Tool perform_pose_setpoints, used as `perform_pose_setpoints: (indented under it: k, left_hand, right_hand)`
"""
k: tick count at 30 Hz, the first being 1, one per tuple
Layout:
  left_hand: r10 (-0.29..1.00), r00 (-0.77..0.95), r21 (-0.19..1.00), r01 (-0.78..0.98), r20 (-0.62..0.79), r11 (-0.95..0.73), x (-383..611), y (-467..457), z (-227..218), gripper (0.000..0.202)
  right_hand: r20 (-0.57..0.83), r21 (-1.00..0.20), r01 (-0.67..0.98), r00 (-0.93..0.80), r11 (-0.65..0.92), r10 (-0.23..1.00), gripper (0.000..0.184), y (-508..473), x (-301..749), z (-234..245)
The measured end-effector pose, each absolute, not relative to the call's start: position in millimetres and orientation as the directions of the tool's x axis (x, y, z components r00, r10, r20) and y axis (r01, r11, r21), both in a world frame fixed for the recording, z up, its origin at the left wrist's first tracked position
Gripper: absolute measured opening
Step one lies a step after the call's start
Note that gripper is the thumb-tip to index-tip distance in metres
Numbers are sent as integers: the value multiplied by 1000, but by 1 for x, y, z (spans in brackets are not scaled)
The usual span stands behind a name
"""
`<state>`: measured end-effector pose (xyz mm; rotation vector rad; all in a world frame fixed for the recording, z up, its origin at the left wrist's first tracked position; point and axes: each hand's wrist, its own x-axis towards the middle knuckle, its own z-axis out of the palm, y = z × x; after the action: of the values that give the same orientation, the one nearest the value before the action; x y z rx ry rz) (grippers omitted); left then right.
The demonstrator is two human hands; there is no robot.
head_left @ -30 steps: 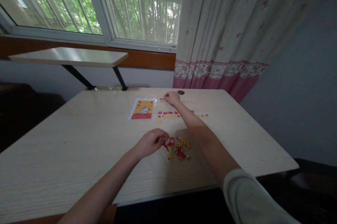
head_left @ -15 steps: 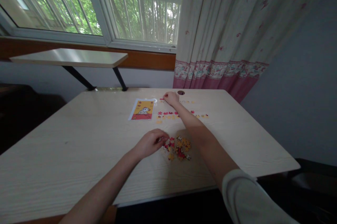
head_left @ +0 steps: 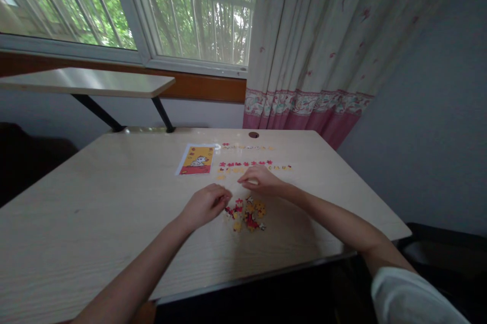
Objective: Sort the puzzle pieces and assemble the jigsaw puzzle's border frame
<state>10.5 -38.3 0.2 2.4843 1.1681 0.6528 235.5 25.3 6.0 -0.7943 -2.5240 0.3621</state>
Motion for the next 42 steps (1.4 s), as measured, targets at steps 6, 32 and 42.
perform_pose_setpoints:
  k: [6,32,42]
  left_hand:
    - [724,644,471,574,246,-670,11,-40,-1,20]
    - [770,578,480,612,272,-629,20,-39,-6,16]
    - [858,382,692,514,344,-507,20,-35,-2,17]
  right_hand:
    - [288,-313,390,-829,866,478,22,2,237,-9]
    - [261,-428,495,-733,756,628,11,-3,232,-7]
    - [520,-458,485,-534,745,667,7,-10,226,-5]
